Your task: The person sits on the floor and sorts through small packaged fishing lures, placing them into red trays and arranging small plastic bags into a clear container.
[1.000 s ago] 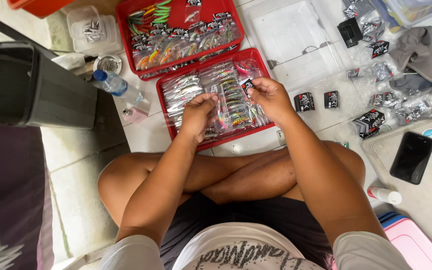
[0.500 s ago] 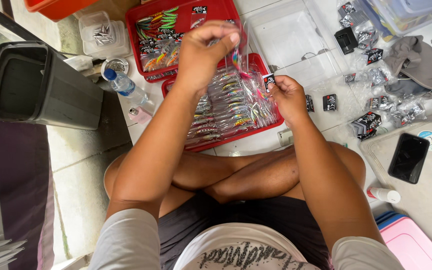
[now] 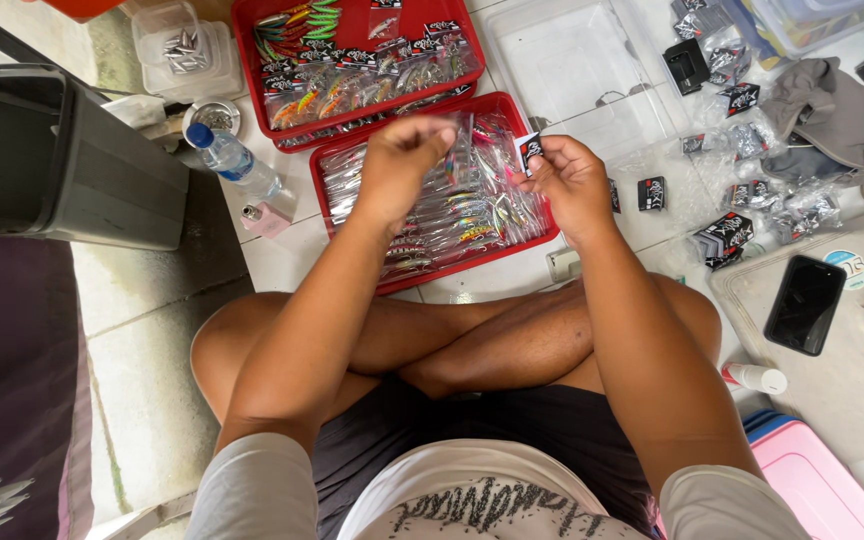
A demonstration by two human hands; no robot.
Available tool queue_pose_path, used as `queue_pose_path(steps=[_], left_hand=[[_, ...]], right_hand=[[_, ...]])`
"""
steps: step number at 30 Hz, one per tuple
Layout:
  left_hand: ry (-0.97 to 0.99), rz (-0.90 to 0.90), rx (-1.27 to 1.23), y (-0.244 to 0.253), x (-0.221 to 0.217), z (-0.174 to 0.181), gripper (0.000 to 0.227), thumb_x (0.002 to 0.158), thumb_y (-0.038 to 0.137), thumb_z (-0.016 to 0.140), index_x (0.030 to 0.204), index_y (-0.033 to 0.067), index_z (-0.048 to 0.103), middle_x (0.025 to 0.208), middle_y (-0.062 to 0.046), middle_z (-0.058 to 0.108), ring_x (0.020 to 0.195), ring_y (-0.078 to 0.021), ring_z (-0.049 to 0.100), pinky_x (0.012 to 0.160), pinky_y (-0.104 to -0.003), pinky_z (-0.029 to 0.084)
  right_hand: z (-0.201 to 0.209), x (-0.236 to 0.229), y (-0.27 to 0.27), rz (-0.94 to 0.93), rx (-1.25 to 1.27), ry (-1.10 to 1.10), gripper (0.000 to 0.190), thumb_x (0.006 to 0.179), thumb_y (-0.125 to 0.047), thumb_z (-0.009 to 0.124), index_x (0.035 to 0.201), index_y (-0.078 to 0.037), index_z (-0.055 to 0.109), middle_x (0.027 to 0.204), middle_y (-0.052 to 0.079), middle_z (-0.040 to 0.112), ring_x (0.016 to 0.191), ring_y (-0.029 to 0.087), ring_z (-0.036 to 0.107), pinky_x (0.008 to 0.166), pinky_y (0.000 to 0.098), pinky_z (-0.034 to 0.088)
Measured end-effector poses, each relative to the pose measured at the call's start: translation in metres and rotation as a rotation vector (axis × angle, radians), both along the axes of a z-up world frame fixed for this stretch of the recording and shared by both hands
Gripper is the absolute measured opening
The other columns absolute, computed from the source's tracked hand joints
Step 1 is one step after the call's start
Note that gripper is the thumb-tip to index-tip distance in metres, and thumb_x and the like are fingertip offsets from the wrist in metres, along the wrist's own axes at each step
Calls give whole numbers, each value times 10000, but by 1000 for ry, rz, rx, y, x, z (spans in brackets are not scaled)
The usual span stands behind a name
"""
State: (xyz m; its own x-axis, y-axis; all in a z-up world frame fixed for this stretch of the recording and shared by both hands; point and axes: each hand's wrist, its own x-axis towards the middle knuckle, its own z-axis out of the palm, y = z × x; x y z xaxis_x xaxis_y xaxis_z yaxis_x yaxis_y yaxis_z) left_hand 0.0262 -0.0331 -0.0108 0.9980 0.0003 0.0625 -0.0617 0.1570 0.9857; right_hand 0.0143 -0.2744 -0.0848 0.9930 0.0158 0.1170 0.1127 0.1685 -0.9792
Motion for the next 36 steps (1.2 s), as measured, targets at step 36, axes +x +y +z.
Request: queue_pose_path(steps=[36], left_hand=[[58,-54,49,-25,-31,-131,284,899,72,824,1147,-5,709,913,-138,705,787,-181,705,641,-312,660]], right_hand=[[-7,-7,33,45,-585,-160,195,880,-46,841,1061,-59,770,726,65,693,624,102,627,595,246,509]])
